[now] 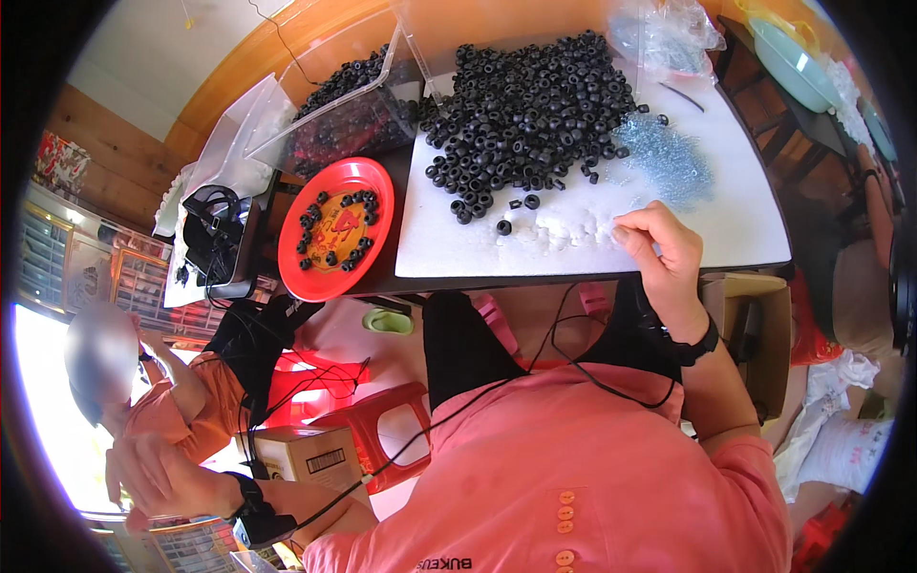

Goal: The worker is assembling or inspecting small black plastic or rubber components, possibly eyelets or gaskets, by picking them from a pile and sorting them onto a tray.

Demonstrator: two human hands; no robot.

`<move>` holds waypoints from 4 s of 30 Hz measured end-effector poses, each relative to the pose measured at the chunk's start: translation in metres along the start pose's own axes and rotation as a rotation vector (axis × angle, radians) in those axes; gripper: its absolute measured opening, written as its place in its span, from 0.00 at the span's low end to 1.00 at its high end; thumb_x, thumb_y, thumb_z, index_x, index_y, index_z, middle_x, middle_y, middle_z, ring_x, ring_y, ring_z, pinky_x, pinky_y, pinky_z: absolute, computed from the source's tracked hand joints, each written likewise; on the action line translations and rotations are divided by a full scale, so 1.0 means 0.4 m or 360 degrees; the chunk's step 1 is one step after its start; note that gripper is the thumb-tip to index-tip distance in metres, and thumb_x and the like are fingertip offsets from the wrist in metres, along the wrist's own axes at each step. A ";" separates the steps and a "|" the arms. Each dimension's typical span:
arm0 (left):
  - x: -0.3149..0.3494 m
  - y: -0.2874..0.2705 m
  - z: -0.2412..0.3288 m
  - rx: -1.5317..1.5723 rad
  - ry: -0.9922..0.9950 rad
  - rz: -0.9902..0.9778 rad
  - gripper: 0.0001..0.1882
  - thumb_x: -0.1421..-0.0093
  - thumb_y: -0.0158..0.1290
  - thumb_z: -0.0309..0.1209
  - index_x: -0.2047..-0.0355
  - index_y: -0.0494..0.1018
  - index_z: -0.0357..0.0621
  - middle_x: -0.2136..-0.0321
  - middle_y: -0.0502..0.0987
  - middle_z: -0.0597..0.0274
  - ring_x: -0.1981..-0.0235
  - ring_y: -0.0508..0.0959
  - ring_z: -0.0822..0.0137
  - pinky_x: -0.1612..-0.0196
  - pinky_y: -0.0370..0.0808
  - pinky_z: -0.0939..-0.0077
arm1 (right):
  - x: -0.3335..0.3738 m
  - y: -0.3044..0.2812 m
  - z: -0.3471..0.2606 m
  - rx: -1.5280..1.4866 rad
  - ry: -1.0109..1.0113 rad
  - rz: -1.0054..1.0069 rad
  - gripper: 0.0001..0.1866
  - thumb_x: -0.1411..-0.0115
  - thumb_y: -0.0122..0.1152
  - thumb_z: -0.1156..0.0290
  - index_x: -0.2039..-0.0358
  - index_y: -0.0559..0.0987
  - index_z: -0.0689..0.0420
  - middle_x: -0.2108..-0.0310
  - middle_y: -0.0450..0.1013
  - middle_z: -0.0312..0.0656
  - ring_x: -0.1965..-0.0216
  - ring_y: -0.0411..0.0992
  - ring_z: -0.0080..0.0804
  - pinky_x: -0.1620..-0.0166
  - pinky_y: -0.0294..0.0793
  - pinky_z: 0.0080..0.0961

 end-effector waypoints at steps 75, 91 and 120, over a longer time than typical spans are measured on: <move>-0.074 -0.171 -1.117 -0.3104 0.0191 -0.1204 0.05 0.51 0.60 0.25 0.73 0.74 0.43 0.71 0.71 0.62 0.60 0.70 0.56 0.60 0.64 0.61 | -0.019 -0.009 0.027 0.0928 -0.0397 -0.0012 0.09 0.56 0.64 0.79 0.73 0.75 0.55 0.69 0.68 0.40 0.64 0.69 0.40 0.61 0.64 0.37; -0.055 -0.119 -1.091 -0.2221 0.0017 -0.0701 0.12 0.50 0.64 0.21 0.65 0.76 0.41 0.70 0.75 0.61 0.67 0.73 0.63 0.70 0.73 0.73 | -0.029 -0.030 0.055 -0.0837 0.0468 0.0081 0.05 0.41 0.62 0.83 0.64 0.80 0.62 0.68 0.77 0.33 0.66 0.73 0.17 0.61 0.72 0.16; -0.030 -0.170 -1.119 -0.2157 0.0173 -0.0395 0.05 0.47 0.56 0.20 0.71 0.71 0.40 0.72 0.71 0.55 0.67 0.70 0.51 0.64 0.68 0.59 | -0.042 -0.005 0.013 0.0097 0.0036 0.0034 0.11 0.39 0.53 0.85 0.57 0.77 0.60 0.66 0.74 0.40 0.64 0.73 0.27 0.57 0.73 0.23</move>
Point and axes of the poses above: each hand's wrist, its own x-axis away from the middle knuckle, its own y-axis out of the palm, z = x × y, the point moved 4 cm from there along -x, towards the middle knuckle
